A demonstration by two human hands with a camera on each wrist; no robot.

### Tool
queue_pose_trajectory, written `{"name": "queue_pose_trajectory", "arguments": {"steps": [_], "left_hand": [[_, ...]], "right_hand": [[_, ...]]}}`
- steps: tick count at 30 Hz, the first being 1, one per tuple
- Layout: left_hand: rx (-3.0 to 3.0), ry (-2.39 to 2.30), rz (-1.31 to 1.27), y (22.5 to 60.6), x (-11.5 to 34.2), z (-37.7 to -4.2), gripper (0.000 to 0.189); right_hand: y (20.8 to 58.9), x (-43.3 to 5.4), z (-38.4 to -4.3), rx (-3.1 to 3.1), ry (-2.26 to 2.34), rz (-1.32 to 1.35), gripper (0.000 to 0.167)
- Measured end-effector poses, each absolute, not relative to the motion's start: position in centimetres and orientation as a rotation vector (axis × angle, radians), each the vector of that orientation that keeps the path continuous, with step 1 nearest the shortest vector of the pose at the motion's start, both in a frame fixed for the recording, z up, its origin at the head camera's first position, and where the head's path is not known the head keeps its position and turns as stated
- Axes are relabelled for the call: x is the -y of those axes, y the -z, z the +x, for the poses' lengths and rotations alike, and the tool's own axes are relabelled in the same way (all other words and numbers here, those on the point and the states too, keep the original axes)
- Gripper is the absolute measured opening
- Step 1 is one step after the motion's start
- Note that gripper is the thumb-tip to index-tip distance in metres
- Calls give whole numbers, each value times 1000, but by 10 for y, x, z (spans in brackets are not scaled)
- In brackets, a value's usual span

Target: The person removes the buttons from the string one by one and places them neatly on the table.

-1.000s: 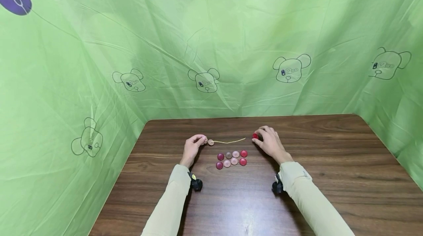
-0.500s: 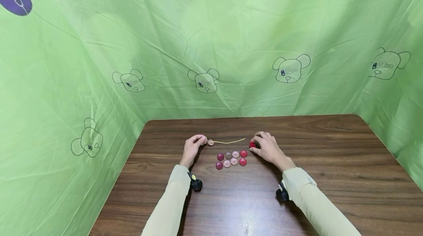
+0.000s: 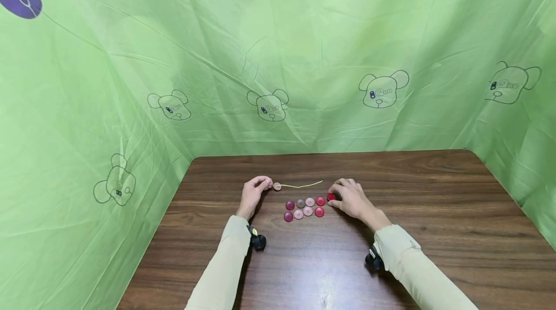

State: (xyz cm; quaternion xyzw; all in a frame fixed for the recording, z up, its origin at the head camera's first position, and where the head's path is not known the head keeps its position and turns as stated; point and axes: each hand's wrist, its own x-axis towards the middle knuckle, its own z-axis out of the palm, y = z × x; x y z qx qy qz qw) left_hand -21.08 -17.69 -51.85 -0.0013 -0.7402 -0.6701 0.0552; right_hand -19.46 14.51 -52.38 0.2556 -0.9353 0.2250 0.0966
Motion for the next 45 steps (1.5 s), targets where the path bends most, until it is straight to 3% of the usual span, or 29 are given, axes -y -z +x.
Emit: {"name": "queue_pose_trajectory", "arguments": {"steps": [28, 37, 45], "left_hand": [[2257, 2028, 7, 517, 177, -209, 21], [2252, 2031, 2, 517, 177, -209, 21], [2223, 2081, 7, 528, 179, -216, 21]], "right_hand": [[525, -141, -194, 2750, -719, 756, 24], [507, -89, -209, 2736, -811, 781, 27], [513, -41, -222, 2770, -839, 776, 28]]}}
